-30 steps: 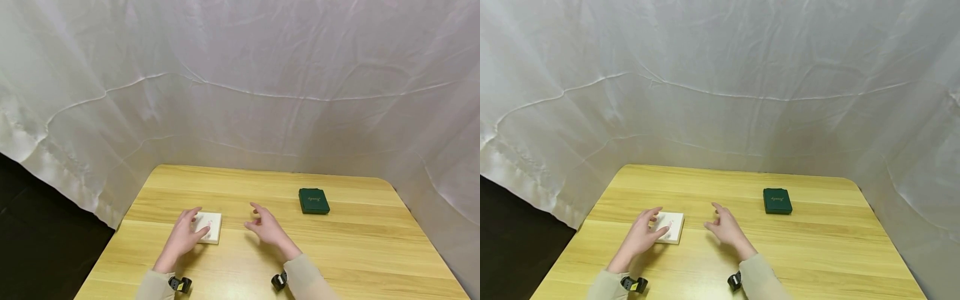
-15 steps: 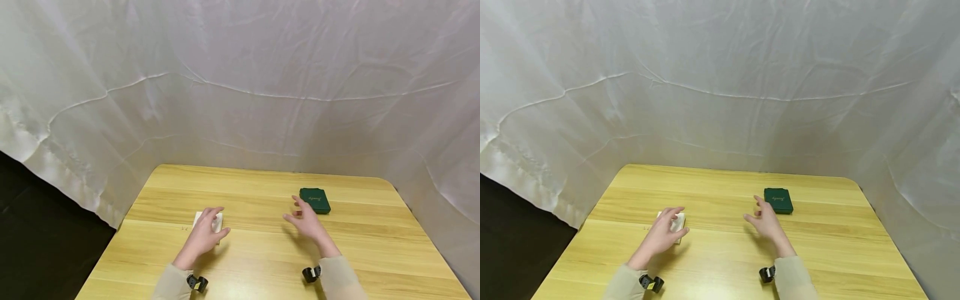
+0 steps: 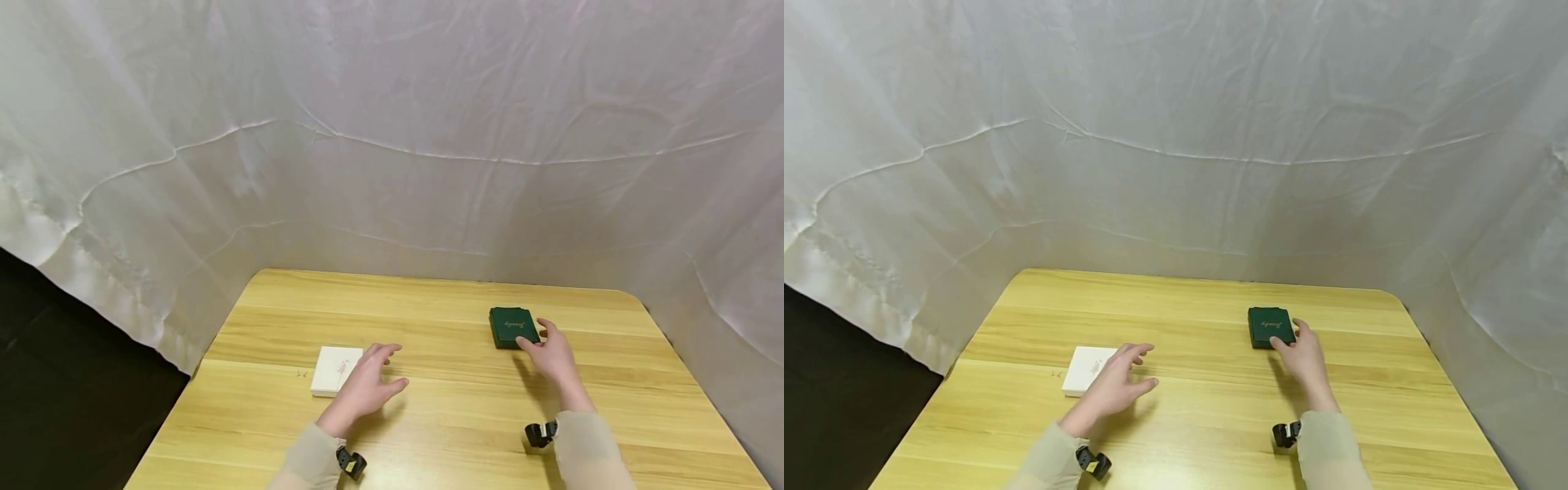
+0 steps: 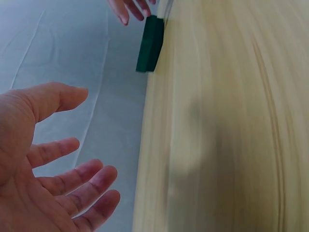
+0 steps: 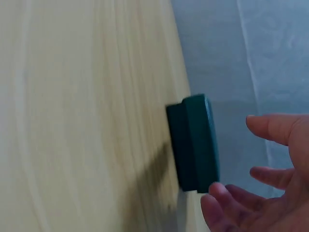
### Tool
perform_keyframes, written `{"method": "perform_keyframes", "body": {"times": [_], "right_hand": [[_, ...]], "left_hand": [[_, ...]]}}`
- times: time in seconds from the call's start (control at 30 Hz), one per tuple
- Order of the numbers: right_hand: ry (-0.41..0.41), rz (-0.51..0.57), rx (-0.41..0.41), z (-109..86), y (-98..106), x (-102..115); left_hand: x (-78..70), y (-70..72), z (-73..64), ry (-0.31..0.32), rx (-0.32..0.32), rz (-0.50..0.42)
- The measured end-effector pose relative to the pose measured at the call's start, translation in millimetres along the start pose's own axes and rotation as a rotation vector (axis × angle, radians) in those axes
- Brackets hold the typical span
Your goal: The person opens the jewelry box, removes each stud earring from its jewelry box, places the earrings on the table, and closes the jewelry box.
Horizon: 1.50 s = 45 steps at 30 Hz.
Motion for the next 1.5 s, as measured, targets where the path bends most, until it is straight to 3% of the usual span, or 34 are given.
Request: {"method": "perform_keyframes", "body": {"times": [0.27,0.67,0.87,1.1,1.5], "right_hand": [[-0.031,-0.119,-0.002,14.4,-2,-9],[-0.042,-0.168,0.047,25.9,-17,-8],[-0.053,-0.193,0.032,28.1,-20,-5],[-0.015,-0.18,0.042,30.3,-21,-2],[0.101,-0.154,0.159,24.9,-27,1]], "left_hand": [[-9.0,-23.5,10.4,0.007,0.065,0.003],[-15.7,-51.2,26.2,-0.018,0.131,-0.018],[-18.1,-61.9,33.1,-0.015,0.157,-0.02],[-18.0,-70.9,40.2,-0.016,0.17,-0.014],[-17.0,-75.5,55.1,-0.008,0.193,-0.05]]}}
Point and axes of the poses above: each hand's wrist, its own z-axis towards the middle knuckle, its own y-axis out of the back of the hand, x = y × z, the point moved 5 cm from there along z, towards the middle knuckle, and after that the axes turned 1 degree about z, right-handed, at the moved point
